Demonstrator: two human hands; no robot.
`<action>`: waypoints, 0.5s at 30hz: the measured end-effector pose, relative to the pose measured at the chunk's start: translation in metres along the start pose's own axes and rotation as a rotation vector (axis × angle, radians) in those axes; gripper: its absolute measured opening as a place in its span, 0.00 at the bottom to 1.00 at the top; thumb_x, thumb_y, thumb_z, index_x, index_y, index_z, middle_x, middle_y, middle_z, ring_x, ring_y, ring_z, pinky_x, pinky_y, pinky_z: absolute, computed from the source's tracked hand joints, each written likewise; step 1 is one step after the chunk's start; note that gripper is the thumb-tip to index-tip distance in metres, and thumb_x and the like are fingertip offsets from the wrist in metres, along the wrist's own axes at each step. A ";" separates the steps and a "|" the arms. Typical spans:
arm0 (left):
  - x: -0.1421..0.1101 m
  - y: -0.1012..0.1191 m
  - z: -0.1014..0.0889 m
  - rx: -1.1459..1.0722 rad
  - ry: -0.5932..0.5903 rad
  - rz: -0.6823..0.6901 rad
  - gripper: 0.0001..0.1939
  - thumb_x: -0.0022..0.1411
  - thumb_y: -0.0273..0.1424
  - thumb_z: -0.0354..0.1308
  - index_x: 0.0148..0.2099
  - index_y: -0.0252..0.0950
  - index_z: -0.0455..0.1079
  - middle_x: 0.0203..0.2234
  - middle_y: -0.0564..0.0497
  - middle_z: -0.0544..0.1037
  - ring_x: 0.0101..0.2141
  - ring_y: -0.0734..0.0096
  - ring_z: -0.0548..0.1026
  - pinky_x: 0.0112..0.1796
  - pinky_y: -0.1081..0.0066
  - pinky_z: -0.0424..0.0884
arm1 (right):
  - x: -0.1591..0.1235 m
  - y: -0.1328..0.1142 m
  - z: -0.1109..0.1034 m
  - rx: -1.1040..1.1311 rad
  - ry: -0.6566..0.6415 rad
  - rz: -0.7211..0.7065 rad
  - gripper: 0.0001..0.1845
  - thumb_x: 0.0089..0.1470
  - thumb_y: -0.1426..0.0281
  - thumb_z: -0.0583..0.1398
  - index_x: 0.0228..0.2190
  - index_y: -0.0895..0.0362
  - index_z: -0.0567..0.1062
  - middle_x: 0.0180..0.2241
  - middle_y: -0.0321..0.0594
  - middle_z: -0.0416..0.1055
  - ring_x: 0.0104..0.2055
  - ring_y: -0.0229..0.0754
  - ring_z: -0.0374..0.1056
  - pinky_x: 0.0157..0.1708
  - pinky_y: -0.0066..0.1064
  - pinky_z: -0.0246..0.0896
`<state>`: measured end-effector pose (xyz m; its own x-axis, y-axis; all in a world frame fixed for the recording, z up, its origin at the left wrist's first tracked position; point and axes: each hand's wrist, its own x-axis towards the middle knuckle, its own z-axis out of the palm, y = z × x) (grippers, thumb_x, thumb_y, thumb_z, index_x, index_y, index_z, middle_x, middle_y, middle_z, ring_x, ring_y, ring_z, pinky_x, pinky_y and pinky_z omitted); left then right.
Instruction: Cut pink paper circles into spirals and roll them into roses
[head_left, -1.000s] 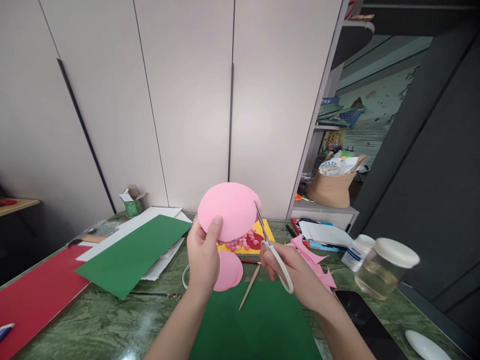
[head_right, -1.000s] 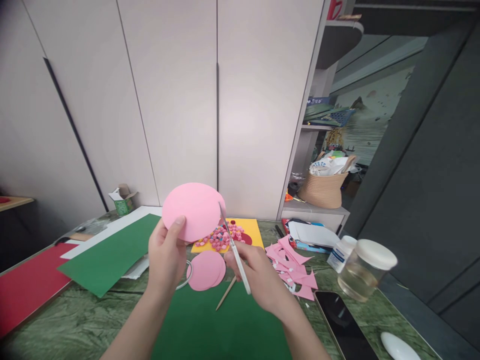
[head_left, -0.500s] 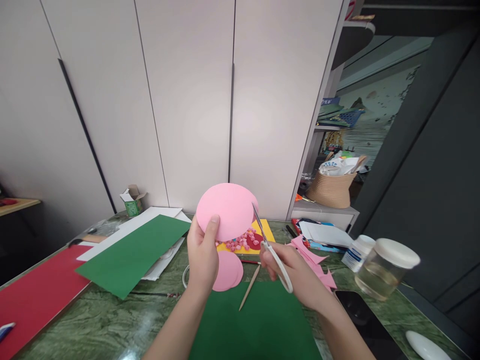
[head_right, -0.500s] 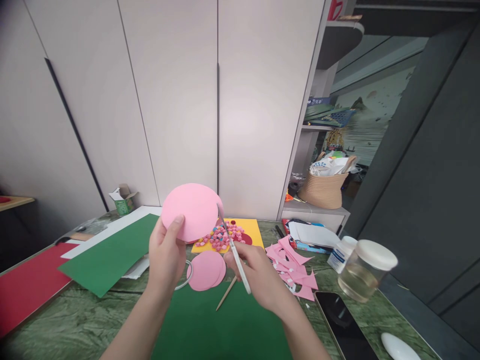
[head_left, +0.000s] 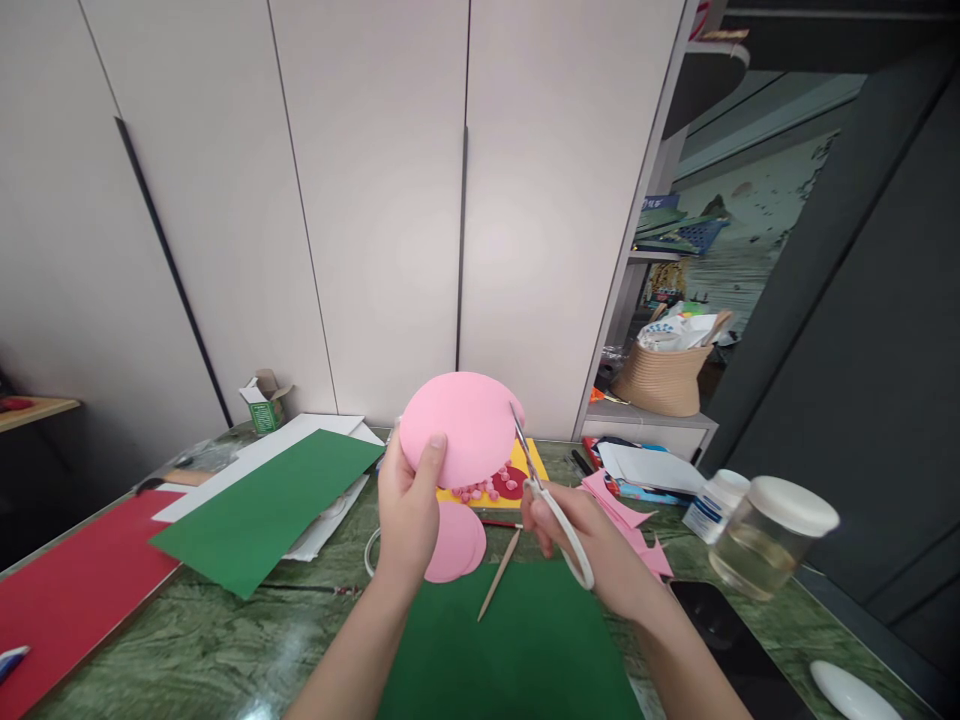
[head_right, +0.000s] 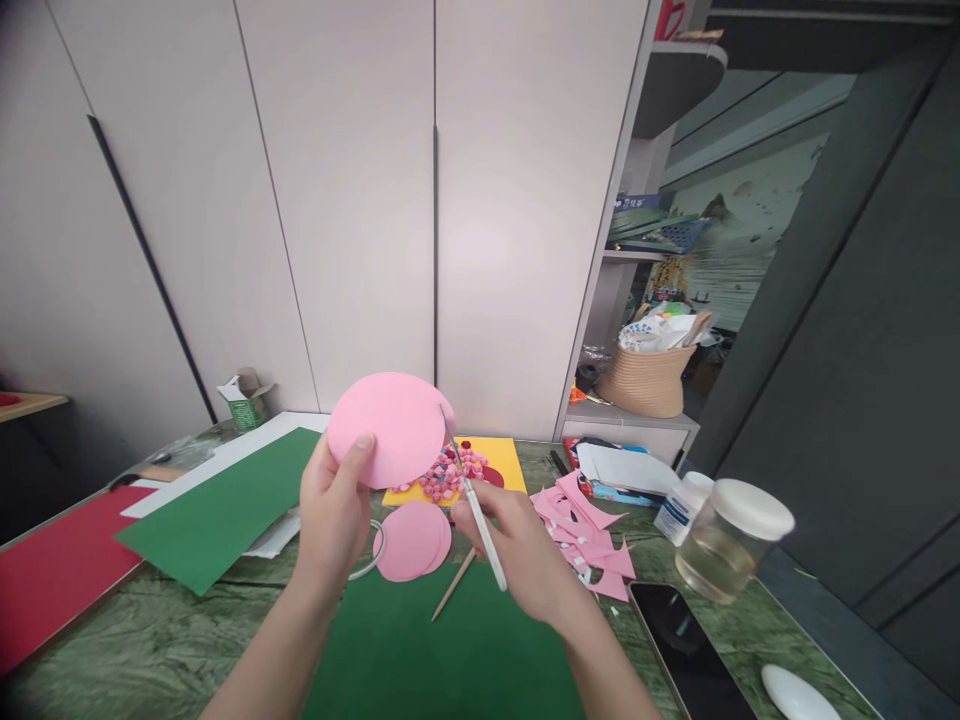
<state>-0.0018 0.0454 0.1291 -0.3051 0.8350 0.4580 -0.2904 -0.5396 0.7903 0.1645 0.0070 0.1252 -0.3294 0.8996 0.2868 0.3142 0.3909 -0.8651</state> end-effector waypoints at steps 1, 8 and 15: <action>0.000 0.000 -0.001 -0.005 -0.003 -0.001 0.22 0.56 0.38 0.57 0.52 0.37 0.65 0.46 0.45 0.74 0.46 0.61 0.72 0.40 0.70 0.70 | 0.000 0.000 0.000 0.001 -0.001 0.001 0.21 0.59 0.55 0.48 0.22 0.56 0.59 0.19 0.30 0.55 0.22 0.34 0.51 0.23 0.27 0.42; 0.000 -0.001 -0.002 -0.027 0.011 0.010 0.22 0.55 0.37 0.58 0.52 0.37 0.66 0.44 0.46 0.74 0.45 0.61 0.71 0.41 0.70 0.70 | 0.000 0.001 0.000 0.005 0.000 0.022 0.19 0.59 0.57 0.49 0.22 0.56 0.59 0.18 0.30 0.56 0.22 0.34 0.52 0.23 0.27 0.43; 0.001 -0.001 -0.001 -0.028 0.039 0.038 0.22 0.55 0.36 0.58 0.52 0.36 0.67 0.43 0.45 0.75 0.45 0.61 0.72 0.38 0.71 0.70 | -0.001 0.000 -0.001 -0.035 -0.010 0.040 0.16 0.59 0.64 0.50 0.21 0.56 0.58 0.18 0.29 0.56 0.21 0.33 0.53 0.23 0.27 0.44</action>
<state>-0.0032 0.0465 0.1285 -0.3516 0.8094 0.4703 -0.3034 -0.5738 0.7608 0.1653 0.0065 0.1252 -0.3245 0.9127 0.2482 0.3582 0.3615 -0.8609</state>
